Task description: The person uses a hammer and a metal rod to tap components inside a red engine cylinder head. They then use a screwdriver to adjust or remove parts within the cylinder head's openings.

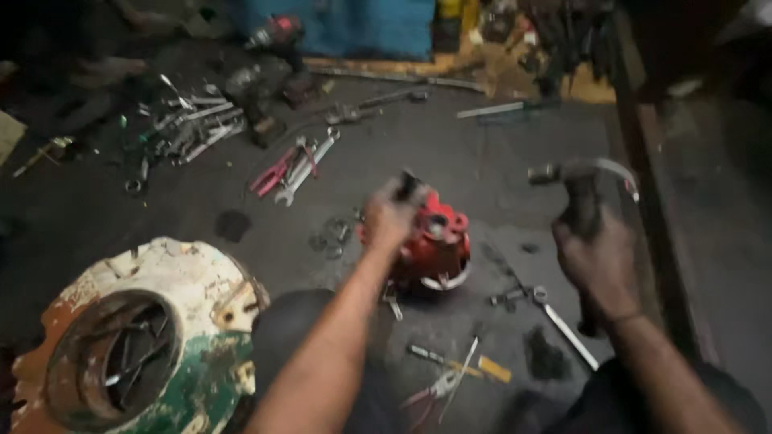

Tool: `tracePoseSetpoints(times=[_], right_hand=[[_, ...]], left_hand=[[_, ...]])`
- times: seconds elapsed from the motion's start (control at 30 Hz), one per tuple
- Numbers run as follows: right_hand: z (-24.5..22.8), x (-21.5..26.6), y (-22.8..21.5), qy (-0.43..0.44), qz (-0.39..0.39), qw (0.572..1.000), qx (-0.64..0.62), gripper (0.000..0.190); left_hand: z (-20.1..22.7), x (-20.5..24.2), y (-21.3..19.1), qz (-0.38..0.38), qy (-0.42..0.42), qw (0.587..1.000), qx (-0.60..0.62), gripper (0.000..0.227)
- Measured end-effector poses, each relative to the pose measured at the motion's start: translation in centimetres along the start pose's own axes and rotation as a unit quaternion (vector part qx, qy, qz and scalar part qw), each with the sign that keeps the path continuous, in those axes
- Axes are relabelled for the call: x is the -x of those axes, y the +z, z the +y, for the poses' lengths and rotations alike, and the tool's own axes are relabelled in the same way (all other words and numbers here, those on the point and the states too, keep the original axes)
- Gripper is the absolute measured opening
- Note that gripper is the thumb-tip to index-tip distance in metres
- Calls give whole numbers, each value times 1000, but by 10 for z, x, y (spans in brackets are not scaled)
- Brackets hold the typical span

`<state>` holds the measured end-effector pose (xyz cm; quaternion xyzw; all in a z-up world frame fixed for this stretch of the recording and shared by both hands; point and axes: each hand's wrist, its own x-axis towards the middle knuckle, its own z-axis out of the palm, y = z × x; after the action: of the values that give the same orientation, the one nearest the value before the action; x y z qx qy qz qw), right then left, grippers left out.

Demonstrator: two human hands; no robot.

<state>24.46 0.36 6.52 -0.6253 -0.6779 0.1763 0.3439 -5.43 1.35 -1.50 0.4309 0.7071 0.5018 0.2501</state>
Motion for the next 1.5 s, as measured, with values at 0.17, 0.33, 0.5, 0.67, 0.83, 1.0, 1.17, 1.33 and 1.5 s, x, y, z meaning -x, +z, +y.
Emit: tracePoseSetpoints(times=[0.17, 0.33, 0.5, 0.67, 0.83, 1.0, 1.17, 1.33, 1.5], right_hand=[[18, -5, 51, 166, -121, 953, -222, 29], [6, -2, 116, 190, -222, 926, -241, 26], [-1, -4, 147, 128, -269, 934, -200, 32], [-23, -8, 138, 223, -279, 918, -170, 47], [-32, -6, 130, 322, -237, 877, -267, 43], [-10, -15, 141, 376, -256, 791, -409, 18], [7, -14, 147, 368, -243, 781, -442, 20], [8, -19, 140, 343, -247, 781, -460, 25], [12, -35, 119, 348, -182, 775, -495, 19]], left_hand=[[-13, 3, -37, 12, -239, 951, 196, 42], [-5, 11, -9, -71, -298, 888, 344, 38], [-8, 8, 5, -46, -219, 929, 296, 32], [0, 3, -1, -68, -222, 922, 309, 25], [5, 4, -4, -119, -231, 871, 418, 24], [-34, -20, -24, 46, -252, 954, 154, 43], [-72, -26, -20, 4, -404, 814, 417, 44], [-51, -20, -16, -26, -389, 804, 449, 48], [-21, -22, -34, -35, -343, 862, 372, 33]])
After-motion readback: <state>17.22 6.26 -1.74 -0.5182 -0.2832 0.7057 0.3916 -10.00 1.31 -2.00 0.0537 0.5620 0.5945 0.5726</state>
